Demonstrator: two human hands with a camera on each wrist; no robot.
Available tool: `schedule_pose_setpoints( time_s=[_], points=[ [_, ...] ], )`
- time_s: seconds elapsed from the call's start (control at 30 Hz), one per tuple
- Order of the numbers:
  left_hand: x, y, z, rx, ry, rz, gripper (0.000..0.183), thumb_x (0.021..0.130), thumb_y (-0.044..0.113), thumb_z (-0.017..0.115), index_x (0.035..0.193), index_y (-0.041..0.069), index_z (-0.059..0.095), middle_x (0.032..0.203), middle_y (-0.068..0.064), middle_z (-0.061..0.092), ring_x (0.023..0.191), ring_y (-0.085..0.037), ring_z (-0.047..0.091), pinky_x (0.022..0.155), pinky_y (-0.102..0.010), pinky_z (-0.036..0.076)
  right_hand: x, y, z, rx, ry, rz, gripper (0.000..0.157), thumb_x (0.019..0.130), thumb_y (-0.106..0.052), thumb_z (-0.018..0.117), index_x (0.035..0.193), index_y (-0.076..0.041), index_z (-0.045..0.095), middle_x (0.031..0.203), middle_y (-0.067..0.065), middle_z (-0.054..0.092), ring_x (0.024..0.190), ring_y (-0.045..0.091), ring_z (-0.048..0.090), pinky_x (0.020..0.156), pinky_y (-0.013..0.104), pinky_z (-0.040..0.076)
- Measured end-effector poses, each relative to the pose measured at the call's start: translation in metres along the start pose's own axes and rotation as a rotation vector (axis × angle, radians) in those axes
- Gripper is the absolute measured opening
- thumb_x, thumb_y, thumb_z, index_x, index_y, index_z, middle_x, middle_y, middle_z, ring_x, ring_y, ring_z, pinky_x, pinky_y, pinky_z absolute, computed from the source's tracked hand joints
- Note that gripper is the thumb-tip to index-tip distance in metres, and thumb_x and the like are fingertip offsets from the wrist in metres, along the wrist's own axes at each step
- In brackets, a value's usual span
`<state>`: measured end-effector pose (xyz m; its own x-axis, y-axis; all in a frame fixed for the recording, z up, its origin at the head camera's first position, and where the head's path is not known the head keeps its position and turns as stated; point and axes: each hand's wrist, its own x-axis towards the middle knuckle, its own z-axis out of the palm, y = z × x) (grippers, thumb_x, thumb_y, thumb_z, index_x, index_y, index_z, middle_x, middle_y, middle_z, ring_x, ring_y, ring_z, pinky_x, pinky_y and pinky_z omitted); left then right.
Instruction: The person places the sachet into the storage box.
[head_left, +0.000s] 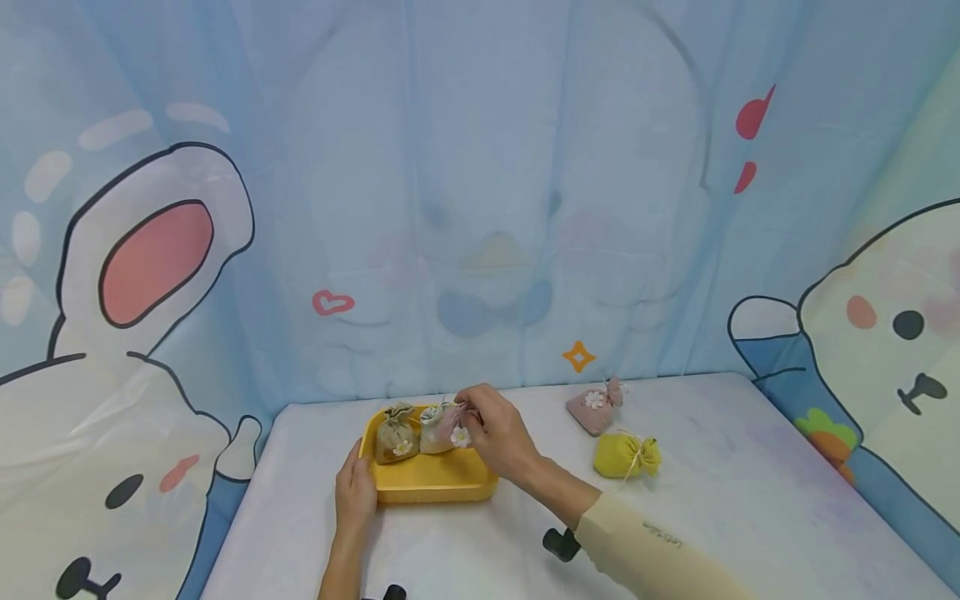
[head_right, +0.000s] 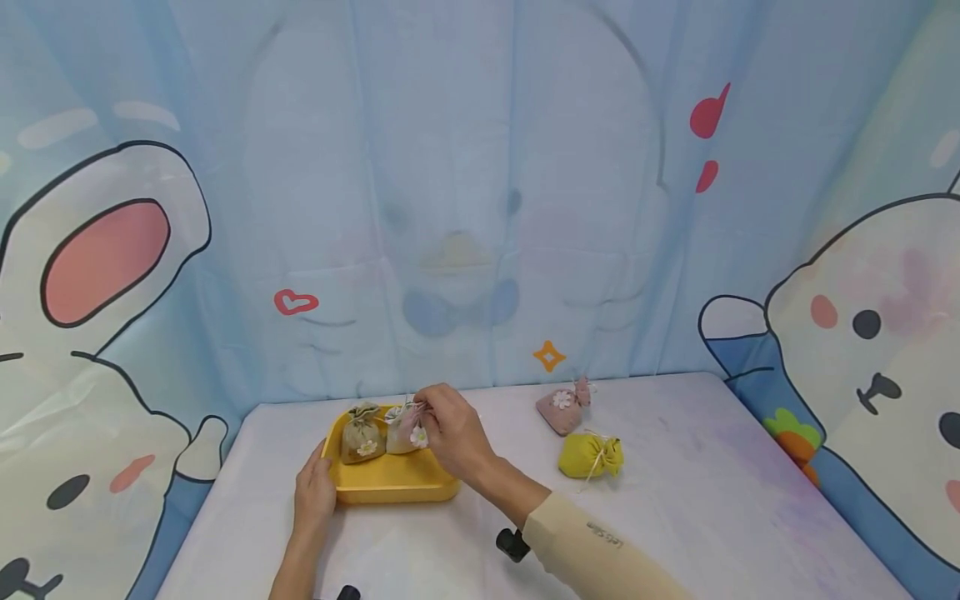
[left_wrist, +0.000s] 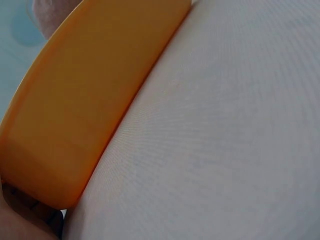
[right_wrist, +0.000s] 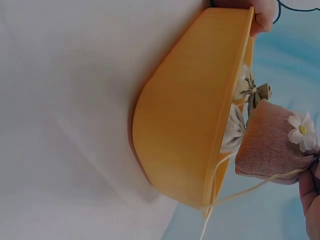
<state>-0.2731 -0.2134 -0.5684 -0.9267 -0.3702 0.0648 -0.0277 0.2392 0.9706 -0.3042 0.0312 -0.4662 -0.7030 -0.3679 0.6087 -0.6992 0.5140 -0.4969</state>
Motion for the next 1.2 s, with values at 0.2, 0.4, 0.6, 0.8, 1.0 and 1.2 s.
schedule_pose_setpoints(
  time_s=[0.2, 0.4, 0.6, 0.8, 1.0, 1.2],
  points=[
    [-0.001, 0.001, -0.001, -0.001, -0.003, 0.002, 0.054, 0.11, 0.017, 0.028, 0.159, -0.003, 0.035, 0.165, -0.023, 0.036, 0.156, -0.042, 0.028, 0.131, -0.056, 0.023, -0.002, -0.004, 0.01, 0.01, -0.009, -0.028, 0.021, 0.099, 0.006, 0.061, 0.113, -0.008, 0.067, 0.109, 0.001, 0.067, 0.089, 0.01, 0.063, 0.075, 0.022, 0.06],
    [0.001, 0.002, 0.0, 0.001, 0.002, -0.004, 0.054, 0.109, 0.017, 0.028, 0.159, -0.004, 0.036, 0.165, -0.024, 0.036, 0.156, -0.042, 0.028, 0.13, -0.057, 0.023, -0.004, -0.006, 0.02, 0.019, -0.021, -0.026, 0.021, 0.098, 0.006, 0.062, 0.112, -0.009, 0.067, 0.11, 0.001, 0.068, 0.094, 0.012, 0.065, 0.08, 0.024, 0.061],
    [0.001, 0.003, 0.0, -0.003, 0.0, -0.002, 0.054, 0.109, 0.016, 0.028, 0.159, -0.003, 0.035, 0.165, -0.023, 0.036, 0.156, -0.042, 0.028, 0.131, -0.056, 0.022, -0.006, -0.01, 0.027, 0.036, -0.044, -0.014, 0.022, 0.098, 0.005, 0.062, 0.112, -0.011, 0.067, 0.109, -0.001, 0.068, 0.095, 0.01, 0.063, 0.081, 0.023, 0.061],
    [0.001, 0.002, -0.001, -0.007, 0.009, 0.011, 0.054, 0.109, 0.016, 0.029, 0.158, -0.003, 0.037, 0.164, -0.023, 0.038, 0.156, -0.042, 0.029, 0.13, -0.056, 0.023, -0.006, -0.014, 0.033, 0.03, -0.022, -0.069, 0.021, 0.098, 0.005, 0.063, 0.11, -0.011, 0.067, 0.108, -0.001, 0.068, 0.094, 0.01, 0.064, 0.079, 0.022, 0.061],
    [0.001, 0.001, -0.001, -0.017, 0.018, 0.012, 0.053, 0.109, 0.016, 0.03, 0.158, -0.003, 0.039, 0.163, -0.023, 0.039, 0.155, -0.042, 0.031, 0.13, -0.056, 0.024, -0.005, -0.018, 0.039, 0.025, -0.025, -0.051, 0.018, 0.098, 0.001, 0.065, 0.111, -0.011, 0.068, 0.108, -0.001, 0.069, 0.095, 0.01, 0.064, 0.081, 0.023, 0.062],
    [0.002, 0.0, 0.0, -0.021, 0.025, 0.014, 0.053, 0.108, 0.015, 0.03, 0.157, -0.004, 0.04, 0.162, -0.024, 0.041, 0.154, -0.042, 0.033, 0.13, -0.056, 0.025, -0.004, -0.02, 0.046, 0.038, -0.037, -0.016, 0.018, 0.098, 0.002, 0.064, 0.11, -0.011, 0.068, 0.107, -0.001, 0.068, 0.094, 0.01, 0.064, 0.082, 0.024, 0.062]
  ],
)
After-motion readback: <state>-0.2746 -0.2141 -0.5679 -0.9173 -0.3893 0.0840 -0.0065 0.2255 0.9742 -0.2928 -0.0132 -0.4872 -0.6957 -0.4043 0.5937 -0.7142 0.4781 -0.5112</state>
